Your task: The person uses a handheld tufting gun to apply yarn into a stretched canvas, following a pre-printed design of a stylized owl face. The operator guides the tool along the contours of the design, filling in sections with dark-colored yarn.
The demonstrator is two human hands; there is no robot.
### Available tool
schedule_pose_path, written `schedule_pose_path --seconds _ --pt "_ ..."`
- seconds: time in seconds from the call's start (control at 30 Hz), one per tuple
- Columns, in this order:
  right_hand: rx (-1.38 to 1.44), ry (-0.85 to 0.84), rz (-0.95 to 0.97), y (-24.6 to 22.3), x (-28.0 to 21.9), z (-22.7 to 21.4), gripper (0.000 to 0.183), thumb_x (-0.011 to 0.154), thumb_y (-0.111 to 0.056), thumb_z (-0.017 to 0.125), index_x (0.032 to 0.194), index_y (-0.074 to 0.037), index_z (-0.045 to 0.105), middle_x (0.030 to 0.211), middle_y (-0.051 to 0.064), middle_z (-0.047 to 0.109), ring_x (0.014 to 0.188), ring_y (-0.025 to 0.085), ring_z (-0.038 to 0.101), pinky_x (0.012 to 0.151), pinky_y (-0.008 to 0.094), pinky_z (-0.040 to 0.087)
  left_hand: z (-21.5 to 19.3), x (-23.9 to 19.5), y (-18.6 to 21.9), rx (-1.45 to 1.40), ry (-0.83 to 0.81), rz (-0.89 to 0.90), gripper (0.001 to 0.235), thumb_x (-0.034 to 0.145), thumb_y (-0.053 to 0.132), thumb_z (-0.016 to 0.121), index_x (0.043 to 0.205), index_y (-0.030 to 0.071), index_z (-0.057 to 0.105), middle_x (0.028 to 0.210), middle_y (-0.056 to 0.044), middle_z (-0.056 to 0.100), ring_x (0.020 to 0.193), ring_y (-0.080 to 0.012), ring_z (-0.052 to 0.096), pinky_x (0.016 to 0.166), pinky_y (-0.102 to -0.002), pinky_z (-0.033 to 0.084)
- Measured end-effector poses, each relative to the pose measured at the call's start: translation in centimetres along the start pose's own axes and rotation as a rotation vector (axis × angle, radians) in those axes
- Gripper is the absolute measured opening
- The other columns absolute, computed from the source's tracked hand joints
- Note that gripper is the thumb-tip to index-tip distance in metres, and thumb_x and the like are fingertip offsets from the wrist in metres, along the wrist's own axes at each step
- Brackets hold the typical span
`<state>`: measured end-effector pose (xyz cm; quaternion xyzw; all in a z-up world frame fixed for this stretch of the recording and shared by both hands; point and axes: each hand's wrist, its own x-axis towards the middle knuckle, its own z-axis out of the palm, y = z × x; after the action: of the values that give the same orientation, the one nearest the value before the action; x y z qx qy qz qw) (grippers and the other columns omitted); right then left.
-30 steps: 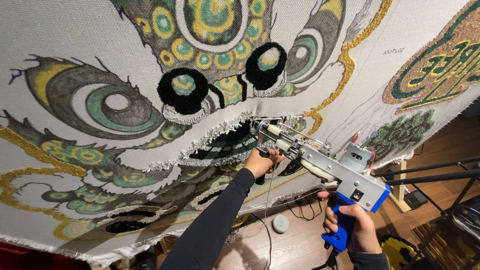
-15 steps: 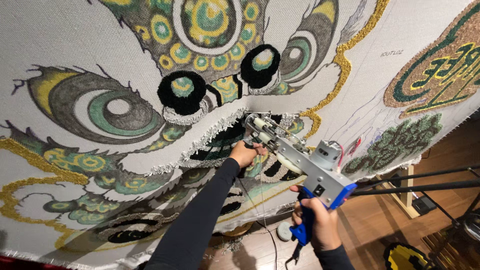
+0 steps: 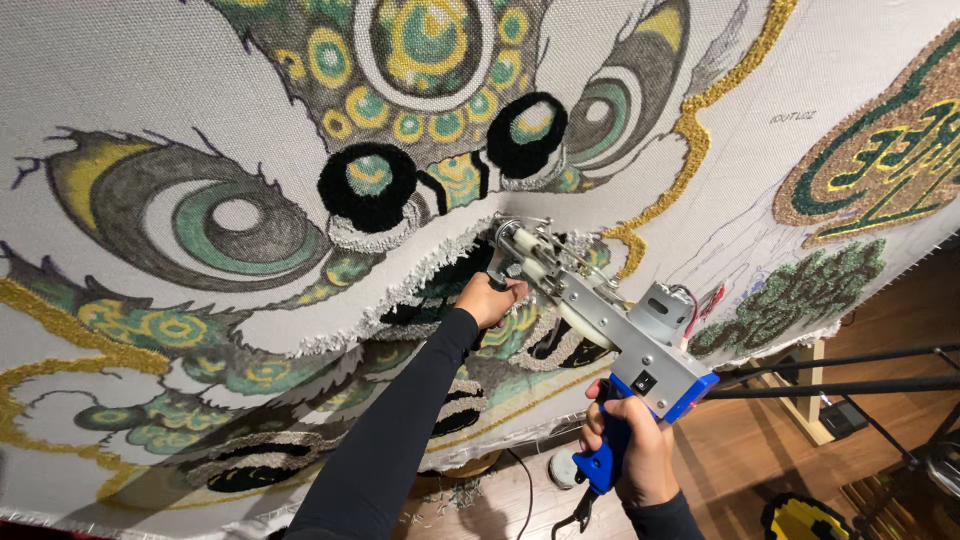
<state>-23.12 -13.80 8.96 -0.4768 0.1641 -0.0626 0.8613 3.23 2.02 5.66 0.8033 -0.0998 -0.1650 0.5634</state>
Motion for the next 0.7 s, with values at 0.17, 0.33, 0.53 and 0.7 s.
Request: schedule_pose_path --seconds 0.17,0.33,0.53,0.7 --pt "-0.007 -0.029 -0.022 -1.2 0.0 -0.3 0.032 0.079 -0.017 0.052 0.101 0.006 0.059 0.063 0.010 0.048 0.052 0.022 0.048 0.052 0.036 0.043 0.1 -0.3 1.1 -0.004 -0.022 0.025 0.034 0.091 0.035 0.077 0.096 0.001 0.077 0.067 -0.006 0.067 0.046 -0.0134 0.056 0.045 -0.033 0.047" --pt "-0.055 -0.021 -0.073 -1.8 -0.3 -0.2 0.036 0.079 -0.016 0.053 0.105 0.008 0.060 0.064 0.012 0.050 0.052 0.022 0.047 0.052 0.035 0.040 0.5 0.1 1.3 -0.055 -0.033 0.044 0.036 0.093 0.034 0.074 0.101 -0.001 0.074 0.075 -0.007 0.071 0.048 -0.0145 0.061 0.047 -0.032 0.051" --pt "-0.113 -0.072 -0.126 -2.7 -1.5 -1.2 0.054 0.077 -0.016 0.053 0.123 0.012 0.063 0.064 0.010 0.050 0.052 0.021 0.047 0.052 0.034 0.041 3.2 2.0 -1.5 -0.319 -0.082 0.157 0.040 0.087 0.015 0.073 0.125 0.006 0.062 0.100 -0.004 0.074 0.053 -0.0157 0.067 0.045 -0.030 0.049" --pt "-0.170 -0.076 -0.145 -3.8 -2.6 -3.8 0.063 0.073 -0.019 0.054 0.127 0.011 0.062 0.065 0.010 0.051 0.050 0.022 0.045 0.051 0.036 0.040 7.1 3.5 -4.0 -0.468 -0.187 0.342 0.040 0.091 0.008 0.062 0.130 0.001 0.052 0.106 -0.005 0.074 0.067 -0.0157 0.074 0.045 -0.030 0.046"
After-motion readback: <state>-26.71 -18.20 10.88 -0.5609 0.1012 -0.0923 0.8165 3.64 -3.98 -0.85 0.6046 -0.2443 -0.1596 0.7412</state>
